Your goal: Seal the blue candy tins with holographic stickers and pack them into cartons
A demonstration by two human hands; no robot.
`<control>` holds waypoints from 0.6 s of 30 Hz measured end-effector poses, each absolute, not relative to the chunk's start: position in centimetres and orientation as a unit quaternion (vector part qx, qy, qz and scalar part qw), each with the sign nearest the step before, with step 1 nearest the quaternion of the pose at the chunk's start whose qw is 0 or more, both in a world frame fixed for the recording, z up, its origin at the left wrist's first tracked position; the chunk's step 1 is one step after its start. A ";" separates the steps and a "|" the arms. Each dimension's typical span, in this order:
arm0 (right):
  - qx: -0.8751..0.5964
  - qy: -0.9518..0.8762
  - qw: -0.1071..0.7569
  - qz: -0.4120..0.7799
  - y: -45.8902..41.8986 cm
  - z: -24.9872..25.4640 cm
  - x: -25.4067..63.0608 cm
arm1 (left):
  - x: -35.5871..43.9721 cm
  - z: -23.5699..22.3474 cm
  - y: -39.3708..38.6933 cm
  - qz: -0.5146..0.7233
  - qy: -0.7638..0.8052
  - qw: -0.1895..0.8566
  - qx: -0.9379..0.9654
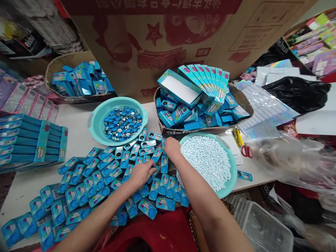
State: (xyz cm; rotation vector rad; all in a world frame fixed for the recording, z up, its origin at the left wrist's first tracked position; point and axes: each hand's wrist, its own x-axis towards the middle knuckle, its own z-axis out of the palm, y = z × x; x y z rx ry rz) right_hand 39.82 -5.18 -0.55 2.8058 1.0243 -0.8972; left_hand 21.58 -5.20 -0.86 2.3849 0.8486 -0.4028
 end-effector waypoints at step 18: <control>0.901 0.233 -0.227 -0.289 -8.1 1.7 39.1 | 21.0 0.4 -2.7 -0.011 0.380 0.372 0.847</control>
